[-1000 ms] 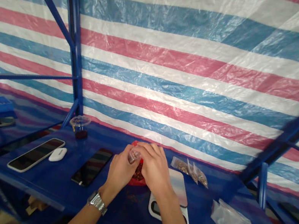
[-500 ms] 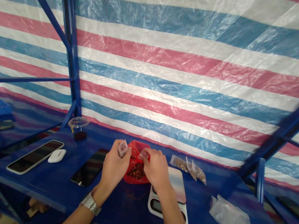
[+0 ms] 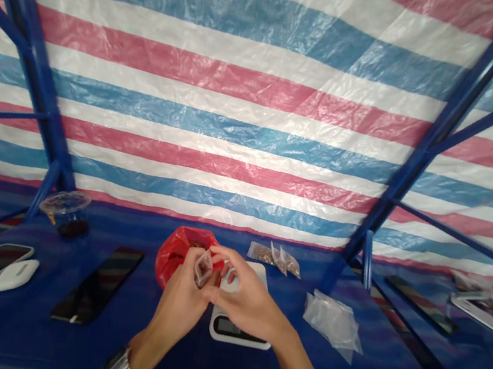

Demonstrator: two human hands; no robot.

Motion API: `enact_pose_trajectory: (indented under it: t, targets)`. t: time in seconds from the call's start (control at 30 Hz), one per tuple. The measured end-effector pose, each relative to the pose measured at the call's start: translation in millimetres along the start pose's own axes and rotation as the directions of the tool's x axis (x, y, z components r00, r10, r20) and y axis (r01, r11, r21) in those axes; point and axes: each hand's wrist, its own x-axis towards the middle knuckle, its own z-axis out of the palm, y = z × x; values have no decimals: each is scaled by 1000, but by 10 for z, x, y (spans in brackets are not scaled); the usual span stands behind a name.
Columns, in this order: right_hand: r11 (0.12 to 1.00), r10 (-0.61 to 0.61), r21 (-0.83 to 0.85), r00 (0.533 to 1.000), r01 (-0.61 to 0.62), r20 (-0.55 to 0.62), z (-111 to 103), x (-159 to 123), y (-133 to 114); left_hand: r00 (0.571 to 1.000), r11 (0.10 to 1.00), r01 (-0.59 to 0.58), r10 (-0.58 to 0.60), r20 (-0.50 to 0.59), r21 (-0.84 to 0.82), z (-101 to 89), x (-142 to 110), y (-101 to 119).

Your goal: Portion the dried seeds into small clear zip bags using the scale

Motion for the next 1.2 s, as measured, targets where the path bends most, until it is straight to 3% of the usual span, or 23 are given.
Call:
enact_pose_trajectory:
  t: [0.13, 0.27, 0.37, 0.43, 0.53, 0.63, 0.73, 0.93, 1.07, 1.2]
  targets:
    - [996, 89, 13, 991, -88, -102, -48, -285, 178, 993, 993, -108, 106, 58, 37, 268, -121, -21]
    - [989, 126, 93, 982, -114, -138, -210, -344, 255, 985, 990, -96, 109, 131, -105, 464, -229, 70]
    - [976, 143, 182, 980, -117, -140, -351, -310, 327, 975, 988, -80, 105, 196, -134, 509, -270, 160]
    - [985, 142, 130, 965, -115, -222, -419, -284, 406, 983, 992, -86, 100, 156, -93, 492, -262, 177]
    - [976, 108, -139, 928, -167, -356, -452, -254, 526, 991, 992, -129, 130, 38, -14, 414, -200, 128]
    - [866, 78, -452, 951, -213, -298, -405, -235, 618, 986, 986, -149, 153, -65, 72, 313, -127, 38]
    - [747, 90, -632, 973, -207, -211, -326, -226, 702, 983, 981, -149, 161, -92, 126, 232, -102, -35]
    - [726, 25, -672, 982, -147, -188, -346, -273, 786, 986, 970, -146, 158, -53, 193, 111, -130, -66]
    - [720, -50, -675, 958, -162, -283, -557, -389, 784, 990, 970, -136, 141, -13, 203, 24, -137, -47]
    - [708, -100, -678, 923, -197, -372, -810, -561, 883, 982, 959, -183, 167, 94, 214, -17, -162, -41]
